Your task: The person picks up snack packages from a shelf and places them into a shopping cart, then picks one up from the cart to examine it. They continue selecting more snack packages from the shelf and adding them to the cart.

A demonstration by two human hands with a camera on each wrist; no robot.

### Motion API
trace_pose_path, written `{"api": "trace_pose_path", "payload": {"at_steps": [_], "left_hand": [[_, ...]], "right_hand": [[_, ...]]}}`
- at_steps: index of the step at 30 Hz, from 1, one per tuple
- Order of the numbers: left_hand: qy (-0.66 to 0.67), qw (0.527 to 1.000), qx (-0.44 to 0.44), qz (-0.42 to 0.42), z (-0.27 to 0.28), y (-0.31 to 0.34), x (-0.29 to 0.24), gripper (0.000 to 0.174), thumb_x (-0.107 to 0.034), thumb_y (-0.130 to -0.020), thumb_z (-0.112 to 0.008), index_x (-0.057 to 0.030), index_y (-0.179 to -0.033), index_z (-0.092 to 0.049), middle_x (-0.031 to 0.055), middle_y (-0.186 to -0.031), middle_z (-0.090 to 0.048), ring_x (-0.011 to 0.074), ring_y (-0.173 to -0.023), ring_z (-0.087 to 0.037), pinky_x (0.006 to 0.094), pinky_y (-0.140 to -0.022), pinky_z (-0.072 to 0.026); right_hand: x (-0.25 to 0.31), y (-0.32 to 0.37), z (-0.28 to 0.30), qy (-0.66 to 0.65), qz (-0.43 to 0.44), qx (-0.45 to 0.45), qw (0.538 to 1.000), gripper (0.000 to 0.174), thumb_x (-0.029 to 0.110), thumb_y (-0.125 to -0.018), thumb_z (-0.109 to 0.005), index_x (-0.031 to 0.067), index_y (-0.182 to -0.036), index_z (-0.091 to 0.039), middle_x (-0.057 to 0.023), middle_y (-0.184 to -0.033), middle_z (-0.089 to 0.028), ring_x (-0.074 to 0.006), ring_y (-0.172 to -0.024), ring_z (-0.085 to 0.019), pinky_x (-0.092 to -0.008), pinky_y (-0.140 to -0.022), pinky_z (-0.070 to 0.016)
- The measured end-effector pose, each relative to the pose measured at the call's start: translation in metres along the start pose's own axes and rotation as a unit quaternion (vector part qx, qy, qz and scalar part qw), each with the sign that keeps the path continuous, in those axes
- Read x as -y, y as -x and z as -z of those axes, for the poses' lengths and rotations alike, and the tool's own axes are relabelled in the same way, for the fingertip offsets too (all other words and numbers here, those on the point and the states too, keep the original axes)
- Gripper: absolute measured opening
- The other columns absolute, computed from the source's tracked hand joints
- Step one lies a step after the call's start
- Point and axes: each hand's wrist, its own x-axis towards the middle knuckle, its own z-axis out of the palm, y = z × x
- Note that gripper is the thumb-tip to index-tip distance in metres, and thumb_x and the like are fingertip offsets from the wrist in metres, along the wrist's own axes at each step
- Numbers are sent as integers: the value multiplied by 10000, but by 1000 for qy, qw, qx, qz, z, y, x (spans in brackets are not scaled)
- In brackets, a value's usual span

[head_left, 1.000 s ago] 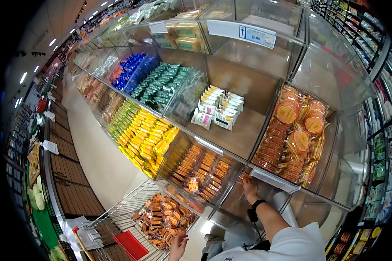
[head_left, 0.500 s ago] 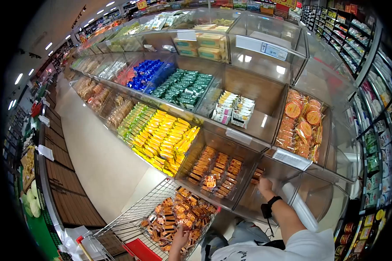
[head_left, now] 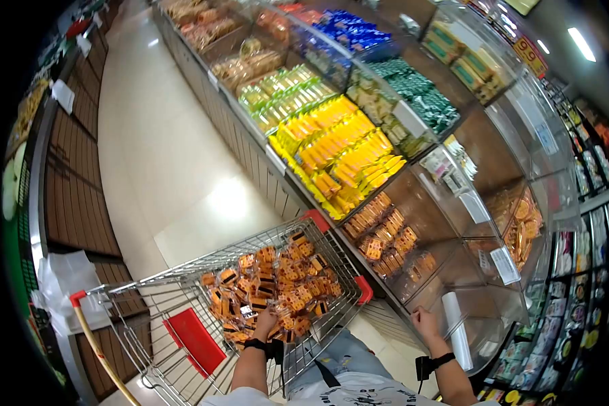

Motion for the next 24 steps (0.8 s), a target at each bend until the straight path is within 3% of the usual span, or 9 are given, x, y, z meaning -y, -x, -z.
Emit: {"api": "trace_pose_path", "payload": {"at_steps": [3, 5, 8, 11, 14, 18, 21, 22, 24], "left_hand": [[102, 995, 0, -13, -1, -8, -17, 260, -125, -747, -465, -30, -989, -465, 151, -904, -512, 278, -772, -506, 372, -660, -423], [73, 992, -64, -81, -12, -24, -22, 318, -120, -737, -485, -21, -1033, -431, 150, -955, -487, 276, -854, -475, 374, -677, -424], [-125, 988, -35, -85, -6, -22, -63, 438, -158, -721, -523, -17, -1103, -362, 139, -1061, -421, 276, -991, -389, 375, -768, -384], [-209, 968, 24, -137, -35, -38, -61, 598, -233, -703, -558, -18, -1175, -261, 126, -1173, -323, 280, -1078, -294, 367, -862, -308], [-237, 958, -49, -153, -51, -22, -63, 880, -357, -616, -612, -5, -1232, -92, 116, -1260, -206, 266, -1161, -185, 396, -943, -148], [-303, 939, -99, -131, -72, -38, -56, 535, -153, -763, -380, -8, -1230, -160, 118, -1206, -278, 286, -1107, -246, 399, -937, -139], [-364, 916, -88, -148, -65, -39, -53, 624, -319, -746, -454, -14, -1222, -188, 122, -1162, -314, 281, -1068, -278, 374, -916, -178], [-348, 923, -54, -157, -65, -46, -47, 647, -339, -710, -495, 12, -1185, -230, 134, -1132, -329, 289, -1047, -297, 372, -906, -202], [-306, 943, 30, -123, -36, -34, -66, 704, -433, -624, -580, 39, -1085, -334, 152, -1048, -371, 294, -984, -343, 342, -868, -268]], "right_hand": [[34, 8, 9, 30, 7, 19, 999, 185, 128, -676, -537, 39, -831, -488, -138, -671, -538, -272, -591, -533, -331, -536, -425], [46, 14, 15, 49, 15, -1, 999, 202, 130, -675, -541, 37, -847, -492, -133, -679, -541, -265, -589, -534, -328, -538, -426], [58, 23, 25, 50, -1, 1, 999, 220, 138, -674, -546, 45, -867, -494, -125, -687, -542, -255, -582, -536, -325, -536, -429], [55, 31, 28, 57, -27, 20, 998, 232, 146, -673, -549, 49, -877, -496, -119, -690, -542, -246, -576, -535, -324, -531, -430], [40, 40, 26, 86, -36, 61, 994, 256, 178, -682, -540, 73, -910, -491, -115, -688, -549, -251, -592, -543, -335, -530, -436], [46, 43, 34, 110, -43, 114, 986, 284, 216, -695, -526, 92, -947, -482, -110, -680, -553, -259, -605, -548, -345, -546, -444], [39, 39, 34, 77, 3, 103, 992, 303, 239, -697, -515, 106, -966, -479, -116, -691, -550, -270, -621, -544, -356, -566, -445], [40, 37, 36, 89, 28, 101, 991, 287, 202, -707, -545, 65, -948, -470, -85, -683, -554, -214, -609, -553, -312, -561, -446], [25, 35, 26, 51, 50, 100, 992, 295, 227, -715, -518, 64, -956, -468, -119, -731, -548, -248, -644, -545, -328, -586, -438]]}}
